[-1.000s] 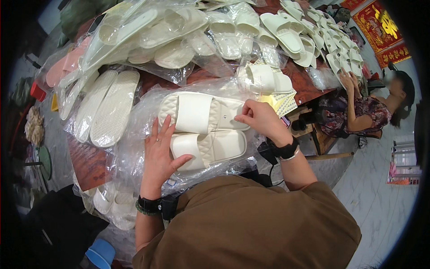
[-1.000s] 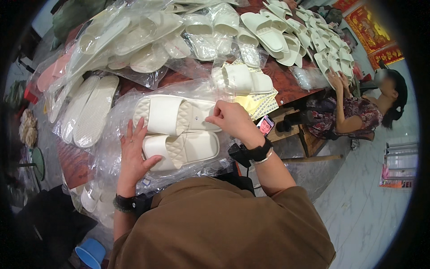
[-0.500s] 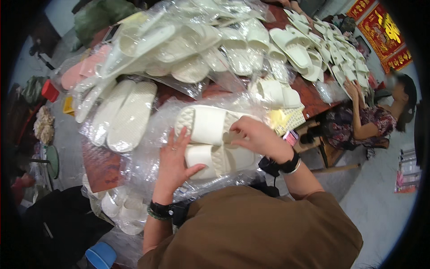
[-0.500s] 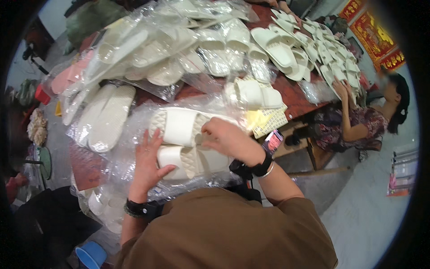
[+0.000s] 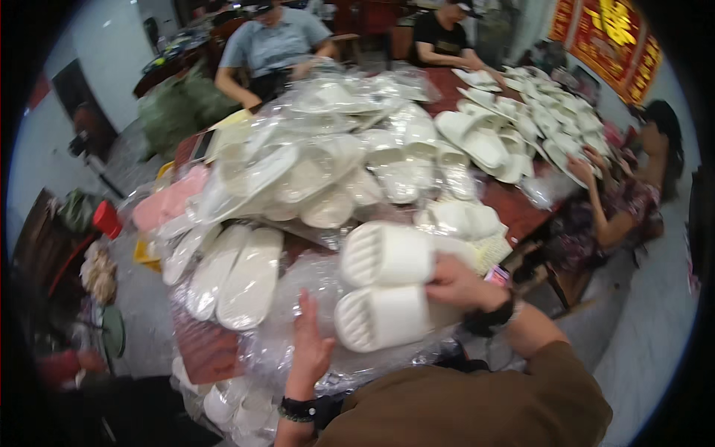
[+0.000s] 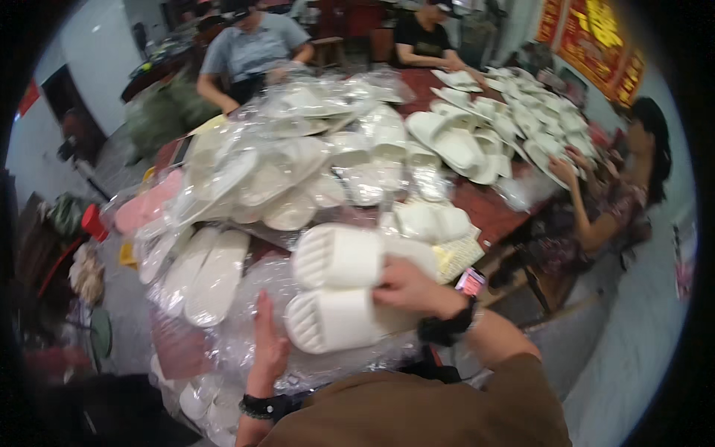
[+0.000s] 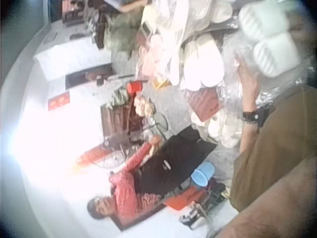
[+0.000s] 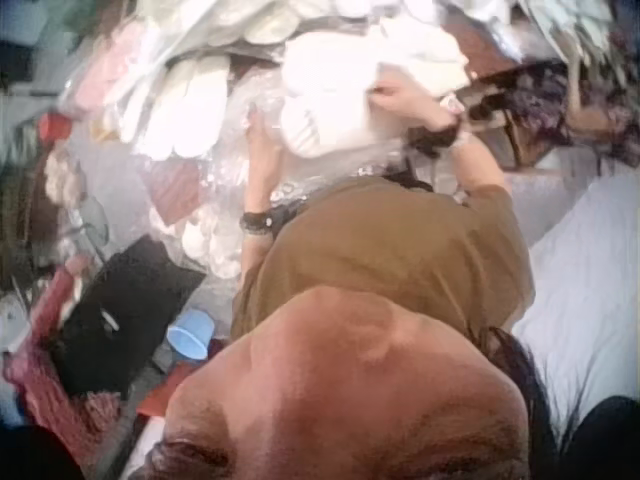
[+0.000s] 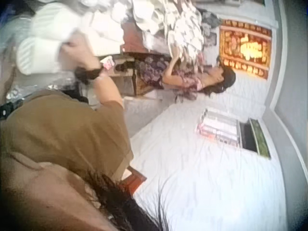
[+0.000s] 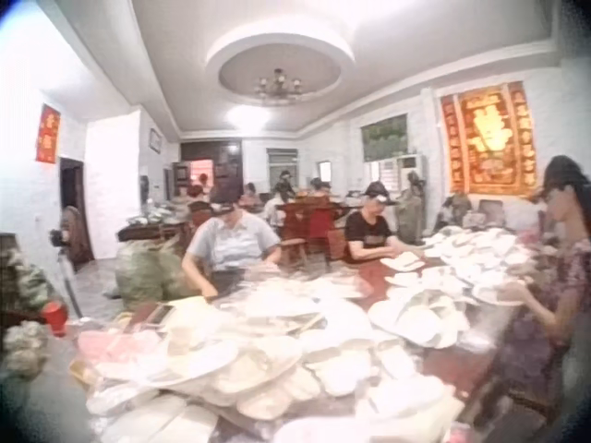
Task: Inspecting white slippers and packing them into individual plastic bags.
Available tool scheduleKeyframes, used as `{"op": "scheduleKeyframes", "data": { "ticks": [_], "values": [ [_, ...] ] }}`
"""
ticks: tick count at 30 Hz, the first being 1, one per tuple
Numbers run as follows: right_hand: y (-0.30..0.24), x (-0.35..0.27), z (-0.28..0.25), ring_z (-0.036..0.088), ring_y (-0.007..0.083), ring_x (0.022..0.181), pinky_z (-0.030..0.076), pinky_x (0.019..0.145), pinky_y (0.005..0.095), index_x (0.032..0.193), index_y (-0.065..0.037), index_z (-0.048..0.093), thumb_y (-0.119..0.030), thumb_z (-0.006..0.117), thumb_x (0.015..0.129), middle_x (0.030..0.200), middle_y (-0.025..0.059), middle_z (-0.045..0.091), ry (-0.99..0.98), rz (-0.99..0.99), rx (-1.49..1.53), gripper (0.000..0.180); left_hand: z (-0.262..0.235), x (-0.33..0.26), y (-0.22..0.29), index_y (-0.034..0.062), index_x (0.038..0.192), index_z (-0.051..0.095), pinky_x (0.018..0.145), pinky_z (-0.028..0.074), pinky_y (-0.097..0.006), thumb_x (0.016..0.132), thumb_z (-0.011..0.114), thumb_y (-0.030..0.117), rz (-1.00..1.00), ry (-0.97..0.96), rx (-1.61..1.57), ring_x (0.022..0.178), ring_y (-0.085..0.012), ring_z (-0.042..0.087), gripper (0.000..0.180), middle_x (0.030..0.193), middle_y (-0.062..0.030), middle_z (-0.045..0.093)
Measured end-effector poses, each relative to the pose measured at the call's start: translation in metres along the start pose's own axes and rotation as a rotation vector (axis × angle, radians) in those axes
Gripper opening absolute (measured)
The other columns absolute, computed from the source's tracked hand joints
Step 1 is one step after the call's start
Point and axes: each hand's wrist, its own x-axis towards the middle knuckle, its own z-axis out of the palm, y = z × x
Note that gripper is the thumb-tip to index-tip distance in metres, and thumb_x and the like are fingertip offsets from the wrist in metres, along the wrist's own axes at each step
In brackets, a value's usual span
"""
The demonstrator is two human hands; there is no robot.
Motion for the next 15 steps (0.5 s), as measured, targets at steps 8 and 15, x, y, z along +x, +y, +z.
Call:
{"op": "scheduleKeyframes", "data": {
  "ticks": [8,15],
  "values": [
    [0.134,0.014,-0.217,0.060,0.0178,0.077,0.048,0.071,0.0328,0.096,0.003,0.068,-0.005,0.058,0.081,0.082,0.0075,0.066,0.431,0.202,-0.282,0.020,0.011,0.002,0.001,0.0089,0.158,0.027,0.115,0.025,-0.051,0.098,0.049,0.056,0.044,-0.175,0.291,0.146,-0.0422,0.029,0.079,0.166,-0.0243,0.007],
    [0.357,0.081,-0.300,0.056,0.0239,0.071,0.046,0.069,0.0380,0.085,0.002,0.064,-0.018,0.059,0.094,0.074,0.0108,0.061,0.724,0.165,-0.343,0.022,0.019,-0.009,0.006,0.0121,0.159,0.025,0.115,0.027,-0.052,0.100,0.046,0.055,-0.040,-0.199,0.402,0.145,-0.0425,0.030,0.076,0.167,-0.0213,0.006]
  ]
}}
